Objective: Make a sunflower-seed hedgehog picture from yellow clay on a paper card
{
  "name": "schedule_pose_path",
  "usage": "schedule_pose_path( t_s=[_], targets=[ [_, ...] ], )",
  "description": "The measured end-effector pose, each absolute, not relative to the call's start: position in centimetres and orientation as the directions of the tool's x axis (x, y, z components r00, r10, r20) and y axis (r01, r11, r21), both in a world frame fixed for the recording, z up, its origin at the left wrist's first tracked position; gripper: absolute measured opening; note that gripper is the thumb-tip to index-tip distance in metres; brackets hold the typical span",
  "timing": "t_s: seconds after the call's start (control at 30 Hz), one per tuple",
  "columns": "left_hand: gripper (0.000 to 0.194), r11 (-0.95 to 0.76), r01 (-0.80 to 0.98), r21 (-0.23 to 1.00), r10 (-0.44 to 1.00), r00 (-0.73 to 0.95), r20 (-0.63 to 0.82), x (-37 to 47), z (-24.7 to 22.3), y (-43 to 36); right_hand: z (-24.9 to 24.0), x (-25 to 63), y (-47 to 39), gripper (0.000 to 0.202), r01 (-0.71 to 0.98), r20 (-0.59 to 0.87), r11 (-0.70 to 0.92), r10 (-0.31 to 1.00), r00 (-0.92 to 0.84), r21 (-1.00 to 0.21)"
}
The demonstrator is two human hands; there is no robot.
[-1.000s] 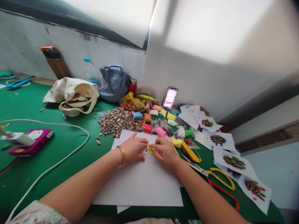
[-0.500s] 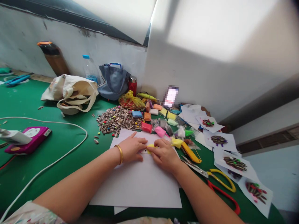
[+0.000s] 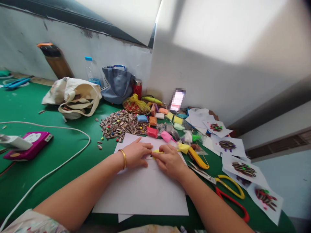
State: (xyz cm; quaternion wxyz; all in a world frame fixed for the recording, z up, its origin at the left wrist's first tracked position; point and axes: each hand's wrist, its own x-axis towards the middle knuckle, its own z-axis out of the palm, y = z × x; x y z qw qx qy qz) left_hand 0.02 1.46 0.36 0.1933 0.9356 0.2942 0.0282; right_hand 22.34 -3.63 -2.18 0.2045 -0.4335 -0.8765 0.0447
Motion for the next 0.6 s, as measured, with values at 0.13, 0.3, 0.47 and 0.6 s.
schedule_pose_path(
  t_s=[0.13, 0.3, 0.47, 0.6],
  targets=[
    [0.045, -0.750, 0.535, 0.388, 0.554, 0.829, -0.073, -0.08, 0.43, 1.50, -2.63, 23.01, -3.11, 0.031, 0.759, 0.390, 0.574, 0.804, -0.450, -0.307],
    [0.037, -0.757, 0.534, 0.377, 0.556, 0.829, -0.057, -0.15, 0.48, 1.46, -2.94, 23.34, -2.73, 0.033, 0.768, 0.375, 0.549, 0.823, -0.427, -0.331],
    [0.046, -0.755, 0.528, 0.389, 0.558, 0.829, -0.043, -0.07, 0.50, 1.38, -3.03, 23.15, -2.79, 0.030, 0.771, 0.363, 0.545, 0.827, -0.430, -0.329],
    [0.061, -0.747, 0.542, 0.385, 0.585, 0.811, -0.007, 0.14, 0.15, 1.10, -3.21, 23.34, -2.60, 0.035, 0.768, 0.391, 0.534, 0.830, -0.397, -0.352]
  ],
)
